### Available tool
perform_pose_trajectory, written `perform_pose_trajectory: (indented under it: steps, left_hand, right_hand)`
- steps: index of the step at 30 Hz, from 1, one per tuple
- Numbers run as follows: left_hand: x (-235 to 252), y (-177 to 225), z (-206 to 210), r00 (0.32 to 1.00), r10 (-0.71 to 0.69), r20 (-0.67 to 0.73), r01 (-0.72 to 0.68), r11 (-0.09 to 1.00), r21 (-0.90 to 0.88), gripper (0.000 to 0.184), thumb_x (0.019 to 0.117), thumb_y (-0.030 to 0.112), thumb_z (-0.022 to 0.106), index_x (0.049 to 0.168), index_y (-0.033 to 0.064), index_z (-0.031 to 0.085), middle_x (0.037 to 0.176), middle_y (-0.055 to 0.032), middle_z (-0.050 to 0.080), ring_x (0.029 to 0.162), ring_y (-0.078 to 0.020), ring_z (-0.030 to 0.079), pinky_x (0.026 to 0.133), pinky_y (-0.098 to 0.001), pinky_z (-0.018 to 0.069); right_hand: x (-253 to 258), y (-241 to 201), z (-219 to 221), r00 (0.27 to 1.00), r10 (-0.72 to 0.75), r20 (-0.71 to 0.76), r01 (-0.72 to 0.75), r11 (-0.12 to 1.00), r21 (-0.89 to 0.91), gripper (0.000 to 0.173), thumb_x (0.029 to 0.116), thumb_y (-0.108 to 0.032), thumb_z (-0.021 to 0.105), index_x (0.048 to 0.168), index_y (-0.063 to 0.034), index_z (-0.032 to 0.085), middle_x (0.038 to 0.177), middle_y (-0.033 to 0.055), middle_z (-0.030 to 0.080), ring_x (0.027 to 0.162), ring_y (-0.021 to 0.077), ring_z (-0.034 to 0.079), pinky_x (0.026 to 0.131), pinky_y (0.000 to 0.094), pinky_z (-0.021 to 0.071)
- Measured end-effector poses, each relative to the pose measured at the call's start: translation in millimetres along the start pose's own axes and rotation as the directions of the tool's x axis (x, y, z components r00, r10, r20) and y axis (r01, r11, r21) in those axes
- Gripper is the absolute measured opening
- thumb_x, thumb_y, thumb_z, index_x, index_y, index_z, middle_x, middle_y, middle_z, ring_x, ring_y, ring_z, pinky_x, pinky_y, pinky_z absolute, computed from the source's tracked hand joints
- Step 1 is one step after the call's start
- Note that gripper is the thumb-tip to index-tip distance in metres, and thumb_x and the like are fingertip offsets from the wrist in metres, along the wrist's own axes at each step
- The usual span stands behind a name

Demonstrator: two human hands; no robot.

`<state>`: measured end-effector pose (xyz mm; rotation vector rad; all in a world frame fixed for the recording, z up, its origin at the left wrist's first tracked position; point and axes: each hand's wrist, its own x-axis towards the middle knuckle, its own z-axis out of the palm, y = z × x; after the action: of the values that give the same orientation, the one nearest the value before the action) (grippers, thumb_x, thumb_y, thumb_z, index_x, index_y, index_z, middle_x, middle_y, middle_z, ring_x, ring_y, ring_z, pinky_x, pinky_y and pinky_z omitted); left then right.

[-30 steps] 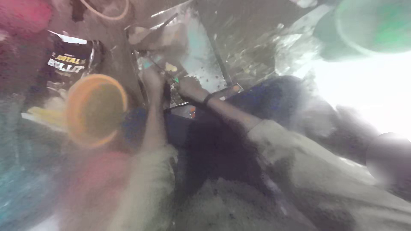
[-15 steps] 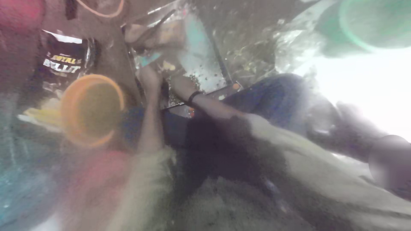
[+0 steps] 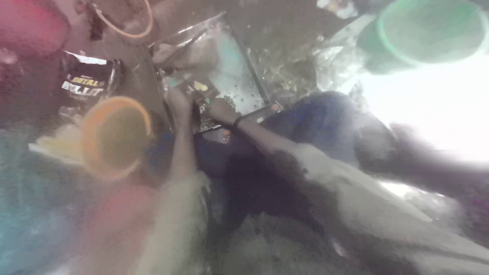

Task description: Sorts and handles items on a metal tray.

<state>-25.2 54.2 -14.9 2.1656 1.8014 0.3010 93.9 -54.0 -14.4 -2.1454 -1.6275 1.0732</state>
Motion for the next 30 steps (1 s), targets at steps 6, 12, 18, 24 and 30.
perform_pose_trajectory:
  steps: [6,12,18,24,30]
  left_hand:
    - [8,-4,-6,0.997,-0.041,0.061,0.036,0.996,0.079,0.028,0.0951,0.025,0.069,0.118,0.0092,0.076,0.123,-0.0197,0.072,0.119,-0.039,0.066,0.105,-0.0623,0.0492]
    - [-6,5,-25,0.991,-0.124,0.049,0.114,0.978,0.175,0.037,0.0934,0.025,0.071,0.122,0.0014,0.07,0.126,-0.0255,0.069,0.12,-0.0426,0.066,0.102,-0.0634,0.0508]
    - [-6,-2,-25,0.99,-0.138,0.042,0.128,0.975,0.182,0.036,0.0928,0.027,0.07,0.123,0.0085,0.072,0.123,-0.0216,0.071,0.118,-0.0411,0.067,0.1,-0.0649,0.0508]
    - [-9,6,-20,0.983,-0.184,0.01,0.18,0.974,0.14,0.038,0.0942,0.027,0.07,0.119,-0.002,0.07,0.121,-0.0243,0.07,0.115,-0.0392,0.068,0.099,-0.0569,0.0547]
    - [-6,3,-20,0.992,-0.12,0.031,0.117,0.988,0.096,0.031,0.098,0.026,0.066,0.118,0.0032,0.072,0.119,-0.0219,0.072,0.113,-0.0399,0.069,0.098,-0.0614,0.0538]
  right_hand:
    - [0,9,6,0.997,0.072,0.038,-0.071,0.997,-0.028,0.046,0.1089,-0.039,0.047,0.119,0.0021,0.065,0.118,0.0236,0.067,0.113,0.0395,0.067,0.091,0.0596,0.0551]
    - [-47,4,19,0.998,0.003,-0.055,-0.006,0.999,-0.053,0.038,0.1064,-0.033,0.053,0.119,0.0005,0.066,0.112,0.0229,0.071,0.101,0.0394,0.071,0.08,0.0571,0.0592]
    - [-26,1,25,1.0,0.001,-0.023,-0.003,0.998,-0.064,0.04,0.1061,-0.03,0.053,0.127,0.0025,0.062,0.116,0.0248,0.068,0.11,0.0418,0.068,0.089,0.0606,0.0558]
    - [-31,-2,23,0.997,-0.018,-0.072,0.009,0.993,-0.121,0.03,0.0998,-0.021,0.06,0.12,0.0012,0.065,0.109,0.0238,0.069,0.101,0.0416,0.07,0.079,0.0605,0.0585]
    - [-38,-10,21,0.994,-0.06,-0.093,0.043,0.983,-0.181,0.028,0.1024,-0.02,0.055,0.115,0.0025,0.066,0.11,0.0242,0.069,0.103,0.042,0.069,0.082,0.0607,0.0576]
